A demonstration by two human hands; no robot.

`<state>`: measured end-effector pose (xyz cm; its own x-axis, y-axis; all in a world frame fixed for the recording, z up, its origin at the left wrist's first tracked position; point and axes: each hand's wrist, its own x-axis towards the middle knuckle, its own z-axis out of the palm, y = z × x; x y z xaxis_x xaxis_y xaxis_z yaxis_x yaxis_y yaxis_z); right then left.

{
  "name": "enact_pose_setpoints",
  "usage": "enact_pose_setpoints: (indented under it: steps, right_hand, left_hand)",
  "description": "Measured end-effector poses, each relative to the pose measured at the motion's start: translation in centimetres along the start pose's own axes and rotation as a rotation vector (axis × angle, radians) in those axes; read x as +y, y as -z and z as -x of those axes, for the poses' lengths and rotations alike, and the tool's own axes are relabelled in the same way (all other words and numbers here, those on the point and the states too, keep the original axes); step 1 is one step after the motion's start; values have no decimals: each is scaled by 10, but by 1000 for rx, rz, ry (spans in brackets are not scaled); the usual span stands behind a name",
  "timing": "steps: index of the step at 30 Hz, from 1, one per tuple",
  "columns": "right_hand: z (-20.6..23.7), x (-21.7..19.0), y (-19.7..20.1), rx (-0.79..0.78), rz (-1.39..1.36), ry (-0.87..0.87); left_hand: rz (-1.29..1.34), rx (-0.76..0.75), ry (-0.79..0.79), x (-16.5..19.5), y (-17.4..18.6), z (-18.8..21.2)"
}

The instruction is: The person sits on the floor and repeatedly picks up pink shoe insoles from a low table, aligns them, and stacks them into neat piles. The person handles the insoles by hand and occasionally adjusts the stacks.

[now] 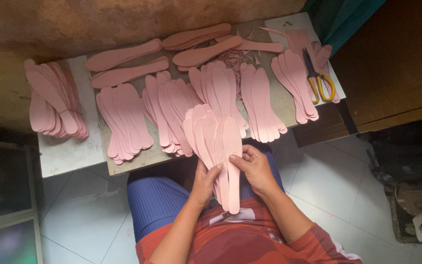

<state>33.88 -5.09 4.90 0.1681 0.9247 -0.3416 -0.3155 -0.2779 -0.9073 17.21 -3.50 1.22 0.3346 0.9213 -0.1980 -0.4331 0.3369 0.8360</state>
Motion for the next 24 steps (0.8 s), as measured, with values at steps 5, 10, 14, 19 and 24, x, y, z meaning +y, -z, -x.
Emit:
enact_pose_setpoints:
  steps: [5, 10, 14, 19, 24]
  right_hand:
    - [6, -6, 7, 35, -137, -47]
    - [11, -1, 2, 2, -246, -39]
    - [9, 5, 2, 49, -129, 17]
    - [-21, -29, 34, 166, -96, 76]
    - [-91, -99, 76, 192, 210, 73]
  left_hand:
    - [-22, 61, -49, 3, 9, 2]
    - [-70, 79, -56, 4, 3, 3]
    - [-113, 50, -23, 1, -5, 1]
    - [-96, 110, 39, -5, -10, -7]
    - [28, 77, 118, -6, -11, -12]
